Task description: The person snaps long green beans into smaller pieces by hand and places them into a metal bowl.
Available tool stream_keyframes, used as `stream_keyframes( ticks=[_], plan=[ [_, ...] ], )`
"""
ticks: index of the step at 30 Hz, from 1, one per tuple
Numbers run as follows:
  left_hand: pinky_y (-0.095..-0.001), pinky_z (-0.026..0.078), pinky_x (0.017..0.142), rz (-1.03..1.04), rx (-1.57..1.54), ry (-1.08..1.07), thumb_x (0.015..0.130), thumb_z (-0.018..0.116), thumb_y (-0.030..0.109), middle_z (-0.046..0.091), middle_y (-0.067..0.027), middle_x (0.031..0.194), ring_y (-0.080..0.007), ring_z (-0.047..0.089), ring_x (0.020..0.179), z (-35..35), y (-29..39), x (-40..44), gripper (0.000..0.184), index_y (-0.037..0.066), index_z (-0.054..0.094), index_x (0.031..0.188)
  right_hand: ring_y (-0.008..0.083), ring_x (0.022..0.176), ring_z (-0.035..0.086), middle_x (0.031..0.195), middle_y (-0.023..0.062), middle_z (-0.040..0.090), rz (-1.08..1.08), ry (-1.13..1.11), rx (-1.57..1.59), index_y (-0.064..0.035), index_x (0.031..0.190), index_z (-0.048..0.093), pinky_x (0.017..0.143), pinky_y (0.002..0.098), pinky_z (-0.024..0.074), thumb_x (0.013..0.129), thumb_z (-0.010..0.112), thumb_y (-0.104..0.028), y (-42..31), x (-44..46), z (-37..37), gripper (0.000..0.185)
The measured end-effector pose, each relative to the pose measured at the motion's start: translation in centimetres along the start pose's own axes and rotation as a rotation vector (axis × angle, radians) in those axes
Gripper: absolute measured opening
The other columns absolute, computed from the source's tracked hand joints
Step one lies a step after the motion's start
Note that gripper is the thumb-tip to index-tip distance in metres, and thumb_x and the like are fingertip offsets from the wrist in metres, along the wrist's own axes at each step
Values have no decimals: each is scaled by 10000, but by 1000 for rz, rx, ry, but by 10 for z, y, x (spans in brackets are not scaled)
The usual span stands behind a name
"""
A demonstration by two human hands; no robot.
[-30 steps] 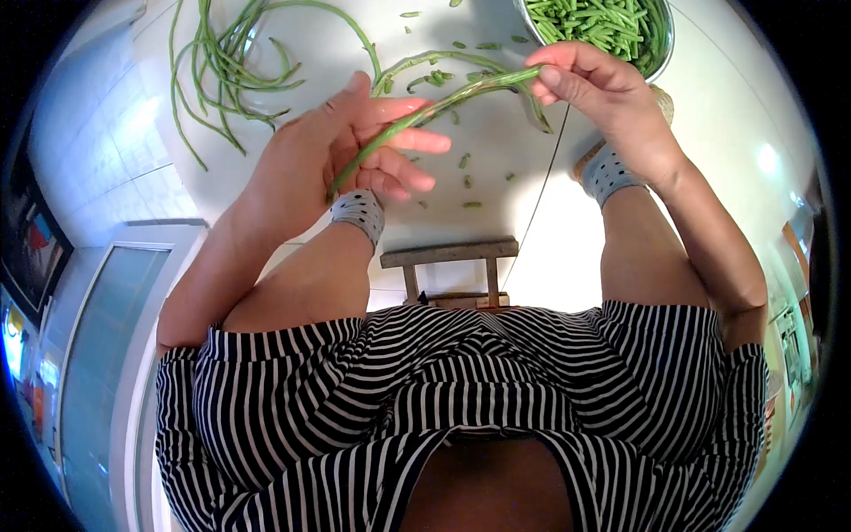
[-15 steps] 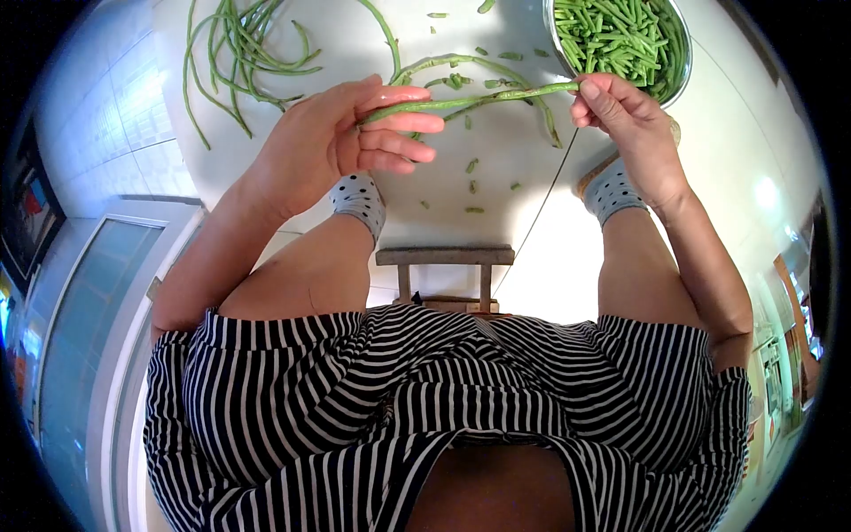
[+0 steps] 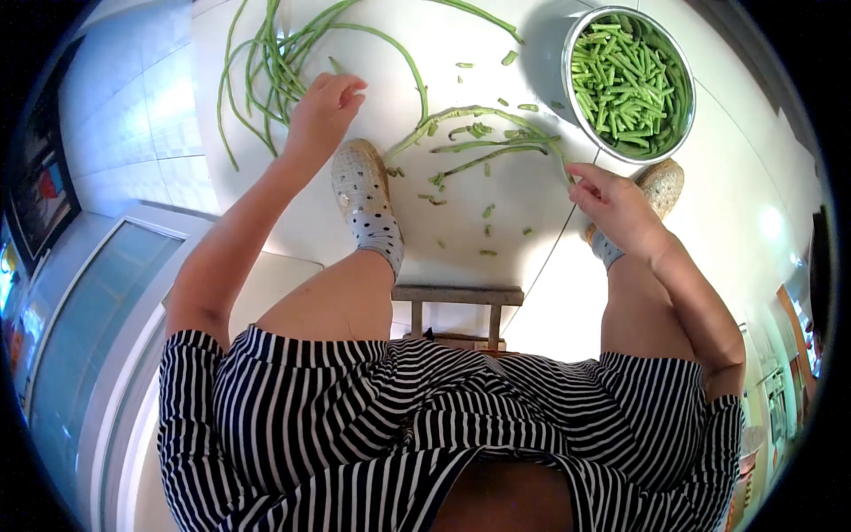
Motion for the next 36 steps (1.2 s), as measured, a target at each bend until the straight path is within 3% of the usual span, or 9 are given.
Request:
stream_keyframes(
  ticks=[7,13,17,19,20,25,31,33,36],
  plan=[
    [-395,506,849,405,274,184,864,611,62,583,-88,1124,-299,597,1029,19,2,53,309,139,607,1163,290,798,670,949,202,677,-38,-32,-68,-31,1255,571,763,374,521,972,534,-248,-8,2,3,359],
    [-405,496,815,304,487,-69,851,639,90,588,-94,1035,-320,588,1027,1,-13,87,191,97,584,1033,318,844,667,996,206,670,-88,-12,-100,-38,1241,583,792,388,522,963,533,-233,-6,1,5,343],
    [-411,493,802,435,491,34,854,647,104,614,-103,1001,-340,594,999,-13,-1,92,149,77,566,976,339,867,664,1010,205,672,-71,-6,-113,-30,1216,595,807,405,520,960,533,-225,-12,-2,0,328],
    [-385,494,814,105,214,-29,865,653,121,633,-119,989,-328,607,952,-35,20,81,148,62,578,977,344,873,664,1005,204,675,-57,-20,-89,-30,1209,598,810,410,520,960,533,-225,-14,-3,-2,324],
    [-320,493,811,129,110,20,892,654,111,649,-77,1000,-246,630,894,-45,25,73,148,46,592,1009,348,870,663,990,205,678,-74,-10,-97,-31,1209,600,810,411,519,960,533,-225,-13,-3,-3,323],
    [-241,467,761,81,-411,95,885,668,43,617,-3,903,-109,579,846,-91,61,37,145,36,614,1019,311,836,674,909,202,679,-110,42,-97,-35,1209,602,796,394,525,971,525,-223,-11,-2,-8,313],
    [-173,439,695,132,-647,14,860,683,-29,607,-9,904,-43,555,802,-131,138,-23,135,13,613,967,200,1008,638,1152,119,651,-221,137,561,-13,1303,548,922,323,501,980,513,-145,-47,-4,-31,351],
    [-166,433,672,188,-688,-42,854,686,-42,607,-12,903,-36,552,781,-128,153,-32,134,11,609,949,209,1042,628,1204,150,624,-266,-66,1259,1,1347,503,952,316,488,970,439,-40,-67,-9,-40,385],
    [-167,415,623,-61,-619,0,849,687,-38,618,-3,850,-24,532,703,-118,163,-35,116,14,605,912,201,1036,636,1207,168,619,-283,-233,1314,14,1366,479,931,310,507,942,376,36,-71,-14,-46,437]
  ],
)
Point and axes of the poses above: each hand's wrist, its own x-axis towards the middle knuckle, its own z-axis out of the palm, y = z × x, the point moved 2 cm from there along x, towards the middle knuckle
